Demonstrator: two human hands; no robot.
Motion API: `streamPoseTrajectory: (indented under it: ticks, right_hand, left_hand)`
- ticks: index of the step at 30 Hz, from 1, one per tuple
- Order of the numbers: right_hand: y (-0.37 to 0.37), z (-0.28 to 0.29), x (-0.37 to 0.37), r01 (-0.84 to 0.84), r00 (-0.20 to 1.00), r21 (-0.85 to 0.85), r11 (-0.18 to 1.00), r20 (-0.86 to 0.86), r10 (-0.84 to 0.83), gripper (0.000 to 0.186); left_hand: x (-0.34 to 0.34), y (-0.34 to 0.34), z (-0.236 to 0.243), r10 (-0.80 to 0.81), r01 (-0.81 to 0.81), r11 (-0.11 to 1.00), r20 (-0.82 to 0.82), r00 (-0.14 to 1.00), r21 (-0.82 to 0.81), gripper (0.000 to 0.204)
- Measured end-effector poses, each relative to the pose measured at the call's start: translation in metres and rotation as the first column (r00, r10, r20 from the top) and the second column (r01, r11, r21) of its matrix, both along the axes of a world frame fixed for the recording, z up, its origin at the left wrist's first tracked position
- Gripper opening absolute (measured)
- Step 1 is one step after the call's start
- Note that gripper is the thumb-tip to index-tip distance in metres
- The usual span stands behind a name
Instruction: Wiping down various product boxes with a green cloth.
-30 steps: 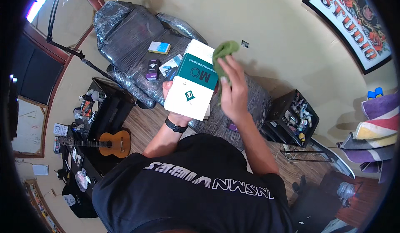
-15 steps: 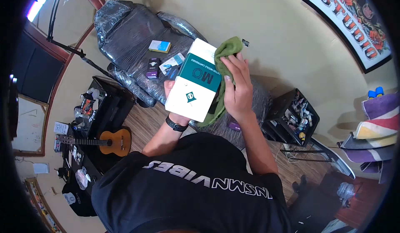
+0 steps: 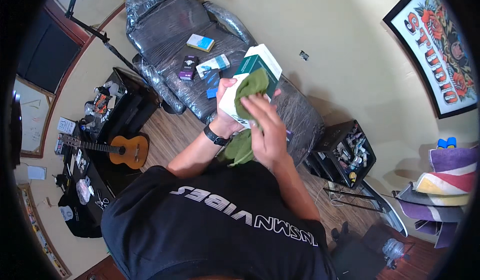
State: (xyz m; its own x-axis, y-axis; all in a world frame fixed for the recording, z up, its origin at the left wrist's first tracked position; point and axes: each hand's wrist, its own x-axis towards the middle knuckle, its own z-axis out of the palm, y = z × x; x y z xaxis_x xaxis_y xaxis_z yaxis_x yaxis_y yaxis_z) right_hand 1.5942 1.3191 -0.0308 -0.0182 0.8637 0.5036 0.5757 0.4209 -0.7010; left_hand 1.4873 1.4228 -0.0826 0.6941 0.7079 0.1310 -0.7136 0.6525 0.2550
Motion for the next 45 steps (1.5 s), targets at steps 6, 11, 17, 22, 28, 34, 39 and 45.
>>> streamPoseTrajectory:
  ticks: [6, 11, 17, 22, 28, 34, 39, 45]
  right_hand:
    - [0.017, 0.008, 0.006, 0.068, 0.997, 0.009, 0.998, -0.022, -0.068, 0.042]
    - [-0.010, -0.001, -0.010, 0.070, 0.998, -0.049, 0.996, 0.004, -0.070, 0.046]
    - [-0.003, 0.009, -0.005, -0.020, 1.000, 0.015, 1.000, 0.023, 0.020, 0.049]
    - [0.008, 0.002, 0.008, 0.133, 0.991, -0.029, 0.991, -0.001, -0.133, 0.045]
    - [-0.007, -0.002, -0.009, -0.015, 1.000, 0.050, 0.999, 0.007, 0.015, 0.046]
    - [-0.004, -0.019, 0.003, 0.115, 0.992, -0.051, 0.992, -0.051, -0.118, 0.043]
    - [-0.017, -0.017, -0.013, -0.013, 0.998, 0.053, 0.999, -0.067, 0.017, 0.046]
    - [0.022, -0.007, 0.023, 0.116, 0.991, 0.034, 0.993, -0.072, -0.113, 0.042]
  left_hand:
    - [0.002, 0.003, 0.023, 0.107, -0.107, 0.994, -0.047, 0.993, 0.009, 0.074]
    - [-0.005, 0.018, 0.000, -0.023, 0.015, 0.995, 0.073, 0.997, 0.103, 0.085]
    - [-0.001, 0.000, 0.002, 0.025, -0.027, 0.999, 0.044, 0.999, 0.026, 0.080]
    - [-0.002, 0.002, 0.002, -0.015, 0.008, 0.999, 0.171, 0.985, 0.042, 0.081]
    - [0.000, -0.007, 0.007, 0.024, -0.024, 0.999, -0.004, 1.000, -0.037, 0.084]
    - [-0.005, -0.007, -0.010, 0.116, -0.116, 0.993, -0.078, 0.990, -0.003, 0.071]
    - [-0.003, -0.008, -0.016, 0.058, -0.054, 0.998, -0.098, 0.993, 0.040, 0.080]
    - [-0.017, -0.022, -0.025, 0.030, -0.028, 0.999, -0.045, 0.999, 0.029, 0.053]
